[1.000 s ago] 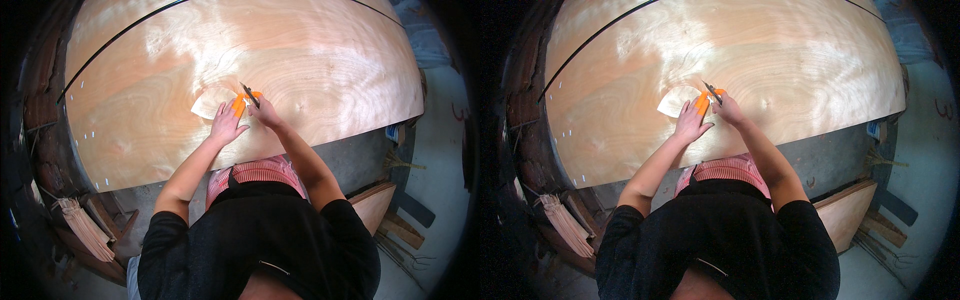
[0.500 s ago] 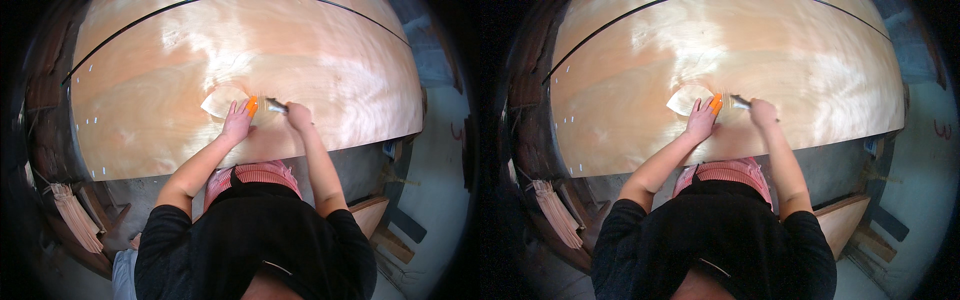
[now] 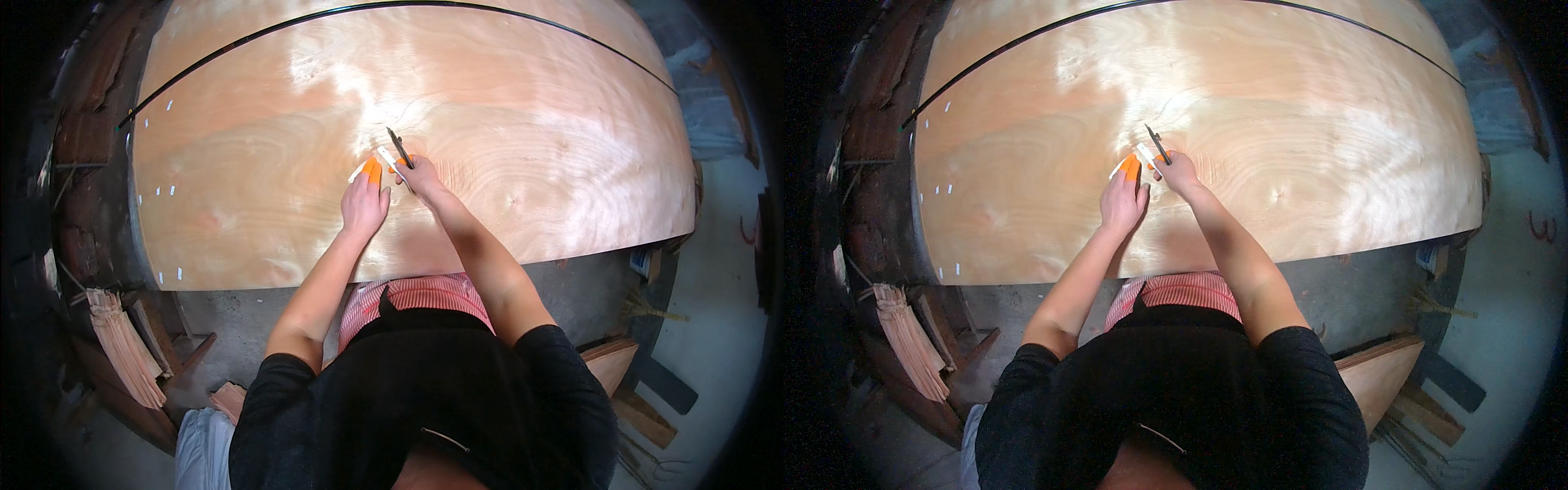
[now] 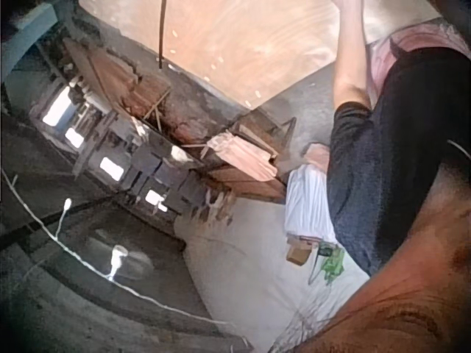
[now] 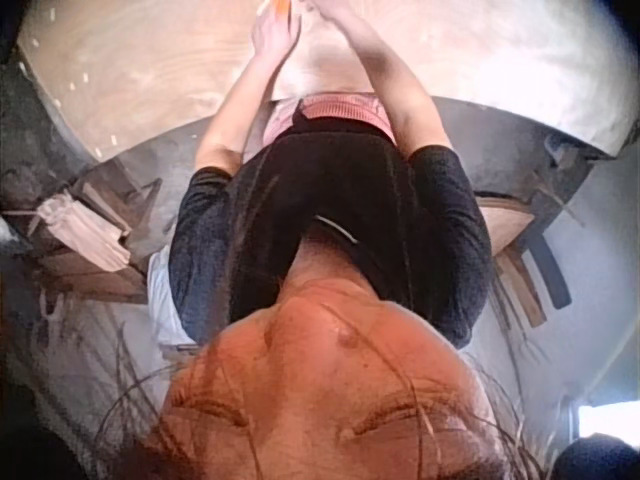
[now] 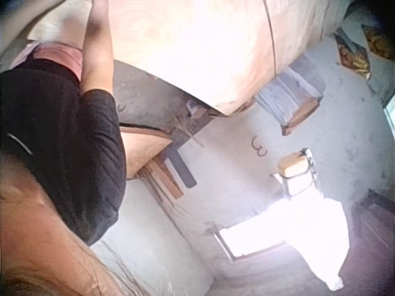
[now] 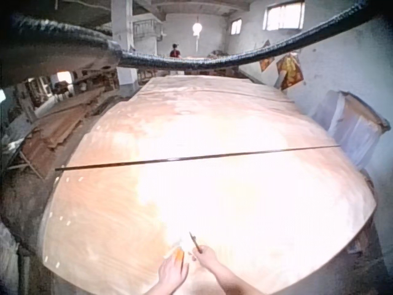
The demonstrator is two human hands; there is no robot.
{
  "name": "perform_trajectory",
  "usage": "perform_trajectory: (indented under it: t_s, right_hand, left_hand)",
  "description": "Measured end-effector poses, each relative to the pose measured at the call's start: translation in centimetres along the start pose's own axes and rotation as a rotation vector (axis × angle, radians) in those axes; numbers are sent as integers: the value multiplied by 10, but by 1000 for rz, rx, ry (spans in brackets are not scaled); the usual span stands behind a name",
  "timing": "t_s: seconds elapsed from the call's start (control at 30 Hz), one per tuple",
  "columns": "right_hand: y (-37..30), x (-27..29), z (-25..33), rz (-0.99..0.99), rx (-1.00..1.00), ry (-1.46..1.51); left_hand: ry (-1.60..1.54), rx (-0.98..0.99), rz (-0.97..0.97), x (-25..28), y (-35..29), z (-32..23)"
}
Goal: The person uses a utility knife to cut thin sheets of wood veneer on a large curved surface. They trace around a template to cut out specific shapes, then stack the cut pieces on a nearby pile. The person repeats this process with multiple veneer sheets throughout the video.
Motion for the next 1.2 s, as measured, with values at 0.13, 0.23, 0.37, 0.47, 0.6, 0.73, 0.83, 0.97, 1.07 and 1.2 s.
perform_trajectory:
  t_s: [0.13,0.23,0.37,0.47,0.6,0.73,0.83,0.97,1.07,1.2]
  right_hand:
    - [8,1,-4,-10,-82,-124]
    - [-3,0,-8,60,-155,-9]
    - [-13,21,10,-88,-5,-592]
    - [-11,40,45,-104,46,-1133]
    - [-16,61,12,140,-147,-709]
    - [-68,20,-44,198,-249,-79]
    - [-77,3,-59,109,-231,73]
    - [-69,5,-66,42,-68,-180]
    - [-59,21,-34,187,-131,-616]
    - [-50,49,-20,250,-123,-553]
  left_hand:
    - [227,-103,28,-7,19,-2]
    - [338,-170,71,-15,23,-3]
    - [487,-183,30,-22,24,-3]
    - [500,-159,220,-28,28,-4]
    - [381,-167,54,-20,24,1]
    - [97,-171,76,-13,-2,-3]
    - [54,-273,116,-14,-37,-29]
    - [175,-267,274,-35,-52,-29]
    - [211,-250,275,-45,-52,-24]
    - [110,-263,215,-34,-50,-26]
Point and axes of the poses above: each hand's wrist, its own y-axis towards the middle knuckle, its own x-axis out of the back of the hand, z = x × y, the point moved 7 cm from there along y, towards the middle knuckle, and after that the axes turned 5 degrees about z, right-handed, at the moved point
